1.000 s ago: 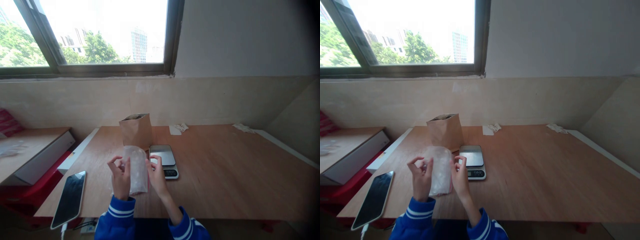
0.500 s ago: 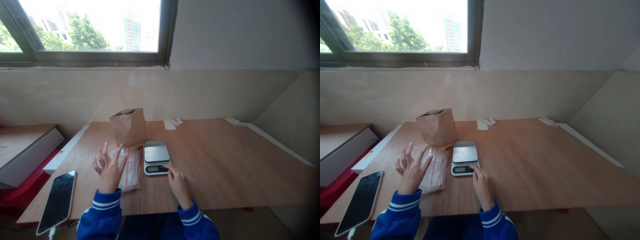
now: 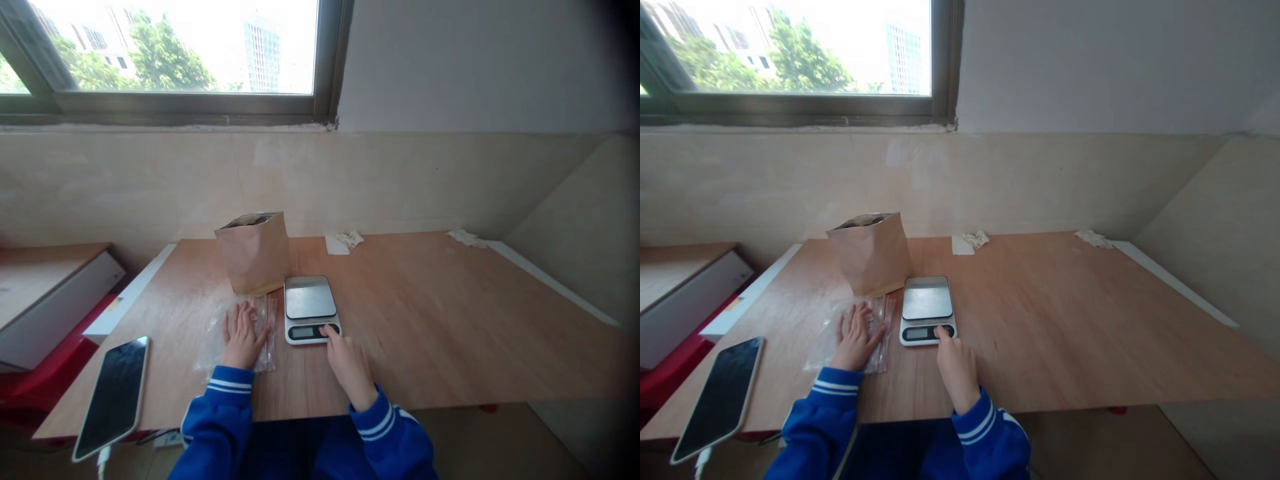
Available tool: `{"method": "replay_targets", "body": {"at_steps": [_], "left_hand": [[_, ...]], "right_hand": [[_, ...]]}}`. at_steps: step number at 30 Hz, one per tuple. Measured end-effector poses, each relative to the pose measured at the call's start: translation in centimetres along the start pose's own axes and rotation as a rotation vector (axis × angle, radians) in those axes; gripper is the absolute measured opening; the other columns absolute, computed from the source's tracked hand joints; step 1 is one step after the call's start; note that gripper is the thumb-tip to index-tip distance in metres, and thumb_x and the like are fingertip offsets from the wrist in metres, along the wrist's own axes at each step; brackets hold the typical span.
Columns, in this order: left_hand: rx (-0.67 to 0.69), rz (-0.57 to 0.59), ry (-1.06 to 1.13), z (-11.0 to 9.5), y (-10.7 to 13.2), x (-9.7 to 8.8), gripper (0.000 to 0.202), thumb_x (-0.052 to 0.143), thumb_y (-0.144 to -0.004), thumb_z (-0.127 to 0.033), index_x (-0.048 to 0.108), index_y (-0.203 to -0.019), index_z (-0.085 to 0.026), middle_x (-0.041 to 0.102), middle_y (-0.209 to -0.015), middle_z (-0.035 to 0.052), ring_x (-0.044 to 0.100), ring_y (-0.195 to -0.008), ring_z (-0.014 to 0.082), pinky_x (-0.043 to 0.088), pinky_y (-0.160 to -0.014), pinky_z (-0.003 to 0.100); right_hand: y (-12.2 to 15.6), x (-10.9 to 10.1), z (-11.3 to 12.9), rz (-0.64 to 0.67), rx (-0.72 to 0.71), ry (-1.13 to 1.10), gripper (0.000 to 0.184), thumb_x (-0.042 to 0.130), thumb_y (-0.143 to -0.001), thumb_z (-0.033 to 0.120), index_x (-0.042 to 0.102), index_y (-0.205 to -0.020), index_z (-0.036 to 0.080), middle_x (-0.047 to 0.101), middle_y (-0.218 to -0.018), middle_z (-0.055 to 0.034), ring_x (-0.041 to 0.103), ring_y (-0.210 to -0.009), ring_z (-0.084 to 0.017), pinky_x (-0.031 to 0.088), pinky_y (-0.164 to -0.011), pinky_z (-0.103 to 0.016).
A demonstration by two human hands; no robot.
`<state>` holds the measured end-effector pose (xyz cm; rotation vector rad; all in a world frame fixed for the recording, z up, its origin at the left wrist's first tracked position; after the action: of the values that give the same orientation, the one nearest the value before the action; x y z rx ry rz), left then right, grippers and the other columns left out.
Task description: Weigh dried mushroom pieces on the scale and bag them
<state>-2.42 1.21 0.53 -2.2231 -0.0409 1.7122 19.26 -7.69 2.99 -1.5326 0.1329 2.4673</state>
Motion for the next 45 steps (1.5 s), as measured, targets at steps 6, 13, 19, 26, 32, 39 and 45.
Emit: {"method": "replay_targets", "body": {"at_steps": [6,13,19,26,32,39,45], "left_hand": [[0.049,-0.066,0.034,0.0,-0.1,-1.9,0.034,0.047,-0.088,-0.038,0.062,-0.111,-0.019,0.038,-0.146,0.0157,0.021,-0.141,0.0305,0.01,-0.114,0.051],[0.058,-0.083,0.035,-1.2,-0.8,-7.0,0.038,0.037,-0.092,-0.043,0.061,-0.117,-0.026,0.047,-0.127,0.0113,0.045,-0.121,0.0262,0.024,-0.109,0.052],[0.113,-0.265,0.227,-4.1,-2.7,-11.1,0.028,0.043,-0.09,-0.034,0.062,-0.102,-0.019,0.051,-0.11,0.0109,0.056,-0.099,0.0235,0.044,-0.092,0.041],[0.137,-0.499,0.384,-8.6,-8.9,-16.3,0.023,0.046,-0.089,-0.028,0.059,-0.103,-0.015,0.049,-0.106,0.0088,0.056,-0.093,0.019,0.045,-0.09,0.037],[0.177,-0.488,0.343,-8.1,-17.4,-17.8,0.021,0.045,-0.087,-0.018,0.057,-0.102,-0.008,0.052,-0.103,0.0111,0.053,-0.096,0.0198,0.04,-0.094,0.04],[0.2,-0.332,0.241,-6.8,-20.0,-14.1,0.023,0.043,-0.087,-0.02,0.064,-0.092,-0.013,0.059,-0.095,0.0114,0.051,-0.097,0.023,0.038,-0.093,0.04],[0.275,-0.255,0.172,-7.2,-19.5,-15.4,0.021,0.05,-0.085,-0.022,0.068,-0.092,-0.015,0.062,-0.095,0.0095,0.052,-0.101,0.0237,0.034,-0.095,0.042]], "right_hand": [[-0.4,-1.3,-2.8,-0.097,-0.045,-0.312,0.034,0.038,-0.088,0.026,0.068,-0.105,0.027,0.067,-0.067,-0.0028,0.06,-0.055,-0.019,0.035,-0.05,-0.025],[-5.6,-2.9,-11.1,-0.424,0.147,-0.208,0.038,0.034,-0.082,0.023,0.067,-0.1,0.015,0.069,-0.084,-0.0121,0.063,-0.073,-0.023,0.043,-0.064,-0.03],[-6.8,-0.3,-15.6,-0.409,0.094,-0.183,0.035,0.035,-0.084,0.025,0.064,-0.1,0.016,0.069,-0.096,-0.0119,0.064,-0.085,-0.023,0.047,-0.076,-0.034],[-6.1,-0.3,-15.7,-0.382,0.058,-0.213,0.034,0.036,-0.086,0.027,0.064,-0.102,0.017,0.07,-0.098,-0.0107,0.065,-0.088,-0.023,0.048,-0.078,-0.033],[-6.4,-0.1,-16.1,-0.362,0.086,-0.228,0.034,0.037,-0.085,0.027,0.065,-0.101,0.017,0.07,-0.096,-0.0108,0.066,-0.087,-0.022,0.049,-0.076,-0.033],[-6.4,-0.2,-16.3,-0.347,0.083,-0.286,0.033,0.037,-0.085,0.028,0.065,-0.098,0.018,0.07,-0.094,-0.0095,0.065,-0.084,-0.022,0.049,-0.074,-0.033],[-6.2,-0.3,-16.2,-0.35,0.084,-0.312,0.033,0.037,-0.085,0.028,0.066,-0.098,0.018,0.07,-0.095,-0.0098,0.065,-0.087,-0.022,0.048,-0.076,-0.033]]}}
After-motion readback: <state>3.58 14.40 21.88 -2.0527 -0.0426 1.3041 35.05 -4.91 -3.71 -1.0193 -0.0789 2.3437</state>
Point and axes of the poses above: each hand's wrist, its own y-axis away from the middle knuckle, its own x-axis out of the palm, z = x × y, the point moved 1 cm from there along -y, towards the middle knuckle
